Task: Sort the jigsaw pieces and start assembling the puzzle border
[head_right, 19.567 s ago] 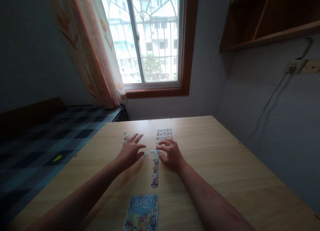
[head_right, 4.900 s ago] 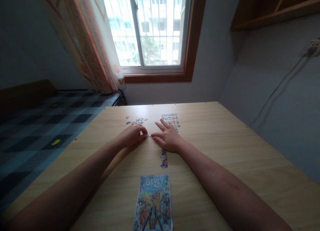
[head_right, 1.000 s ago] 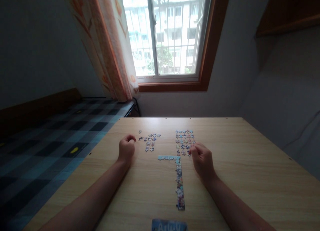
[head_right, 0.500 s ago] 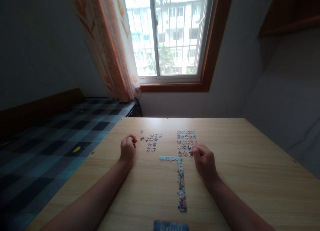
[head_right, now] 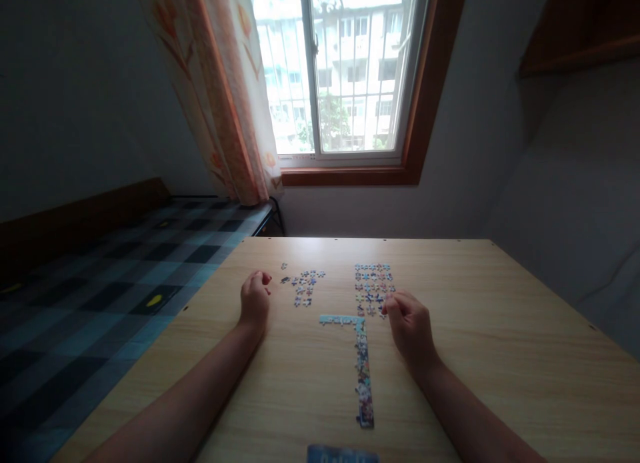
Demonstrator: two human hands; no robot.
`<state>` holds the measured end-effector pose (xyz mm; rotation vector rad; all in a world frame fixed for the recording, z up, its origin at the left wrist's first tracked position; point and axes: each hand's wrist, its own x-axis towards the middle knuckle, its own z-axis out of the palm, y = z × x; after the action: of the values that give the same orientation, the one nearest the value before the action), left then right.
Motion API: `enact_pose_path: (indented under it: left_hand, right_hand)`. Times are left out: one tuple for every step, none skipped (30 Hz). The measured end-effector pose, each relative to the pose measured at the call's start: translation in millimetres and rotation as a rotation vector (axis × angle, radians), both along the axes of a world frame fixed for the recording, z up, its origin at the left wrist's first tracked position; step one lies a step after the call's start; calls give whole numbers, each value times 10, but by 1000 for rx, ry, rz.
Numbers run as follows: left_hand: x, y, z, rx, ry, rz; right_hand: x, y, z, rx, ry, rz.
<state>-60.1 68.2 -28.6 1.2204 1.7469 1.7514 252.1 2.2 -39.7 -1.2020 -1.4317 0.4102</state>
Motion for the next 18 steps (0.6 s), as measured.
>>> enact_pose_path:
  left_hand:
    - [-5,8,-6,3,4,10]
    - [-9,16,-11,5,5,18]
    - [-12,23,-16,7,5,21]
    - [-15,30,-20,8,4,23]
    - [-18,35,-25,9,5,23]
    - [-21,40,-29,9,6,23]
    - [-24,43,-34,9,7,23]
    - [-27,46,-39,10,10,22]
    - [-30,48,-44,10,13,20]
    - [-32,49,-49,9,16,18]
    - [-32,48,-52,8,20,14]
    - [-32,47,-55,6,24,12]
    - [-29,45,-55,3,29,8]
    - [-25,42,-55,0,35,5]
    - [-20,39,-52,-3,41,-2]
    - [-13,36,-48,-6,49,-11]
    - [-7,33,-44,-10,62,-23]
    - [-1,31,-38,-15,79,-35]
  right_hand:
    - [3,1,-3,-1,0,0]
    - [4,1,-5,-2,0,-1]
    - [5,2,-6,-3,2,-3]
    - [5,2,-5,-4,4,-7]
    - [3,2,-2,-4,5,-11]
    - [1,2,3,-6,6,-13]
    - [-1,2,8,-8,5,-15]
    - [-4,1,14,-10,4,-16]
    - [-6,1,20,-11,3,-17]
    - [-9,0,26,-13,3,-18]
    - [-11,0,32,-13,5,-20]
    - [-13,-1,37,-12,7,-25]
    - [-15,-2,40,-12,10,-31]
    - [-17,-2,41,-13,12,-37]
    - [-17,-1,40,-15,12,-42]
    - [-18,0,38,-19,11,-46]
    - [-17,1,34,-25,10,-48]
    - [-16,3,29,-29,10,-50]
